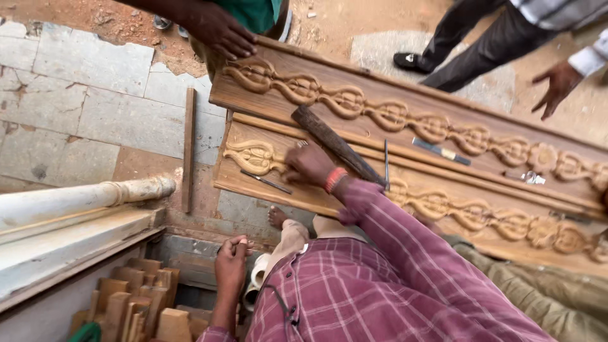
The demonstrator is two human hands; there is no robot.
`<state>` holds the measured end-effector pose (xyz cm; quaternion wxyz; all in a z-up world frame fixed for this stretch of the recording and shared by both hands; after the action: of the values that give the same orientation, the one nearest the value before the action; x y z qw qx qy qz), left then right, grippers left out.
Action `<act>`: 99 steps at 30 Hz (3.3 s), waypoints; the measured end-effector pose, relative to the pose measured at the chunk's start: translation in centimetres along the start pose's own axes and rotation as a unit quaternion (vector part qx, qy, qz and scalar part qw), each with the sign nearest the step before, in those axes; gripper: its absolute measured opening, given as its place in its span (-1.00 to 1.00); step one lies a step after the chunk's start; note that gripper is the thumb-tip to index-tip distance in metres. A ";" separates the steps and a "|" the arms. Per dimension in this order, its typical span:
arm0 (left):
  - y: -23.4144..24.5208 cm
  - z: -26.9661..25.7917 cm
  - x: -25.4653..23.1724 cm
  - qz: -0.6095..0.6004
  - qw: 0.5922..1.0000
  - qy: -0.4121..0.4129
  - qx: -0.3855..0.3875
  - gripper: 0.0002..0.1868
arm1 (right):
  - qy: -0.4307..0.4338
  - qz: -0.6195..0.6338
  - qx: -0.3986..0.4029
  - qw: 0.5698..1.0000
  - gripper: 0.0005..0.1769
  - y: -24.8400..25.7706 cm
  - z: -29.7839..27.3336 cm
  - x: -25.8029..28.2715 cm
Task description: The person carves intricate floral patterns into a long wooden plank using a chisel and a wooden mallet. They repeatedly position the chisel and strike it to remove wood shavings, refining the design along the plank's length.
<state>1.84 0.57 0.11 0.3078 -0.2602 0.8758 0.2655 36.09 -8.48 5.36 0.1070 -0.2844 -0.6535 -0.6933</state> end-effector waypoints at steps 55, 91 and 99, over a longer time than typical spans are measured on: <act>-9.4 -6.1 2.1 0.012 0.999 0.004 -0.047 -0.70 | 0.019 0.034 -0.136 0.990 -0.79 1.9 -4.9 0.3; -6.9 -2.7 0.7 -0.036 0.999 -0.008 -0.014 -0.73 | -0.066 -0.030 -0.026 0.997 -0.83 2.0 -4.4 -1.7; -7.1 -3.6 0.4 0.003 0.999 -0.024 0.024 -0.71 | -0.073 0.004 -0.124 0.989 -0.82 1.0 -3.9 -0.7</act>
<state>4.54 -6.92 0.09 0.3344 -0.2431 0.8751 0.2514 36.15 -12.57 5.93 0.0254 -0.3484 -0.5670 -0.7459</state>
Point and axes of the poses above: each hand's wrist, its own z-axis towards the middle knuckle, its own y-axis out of the back of the hand, x = y × z, the point moved 5 cm from there along z, towards the middle knuckle, and after that the axes turned 2 degrees about y, right-handed, at the moved point
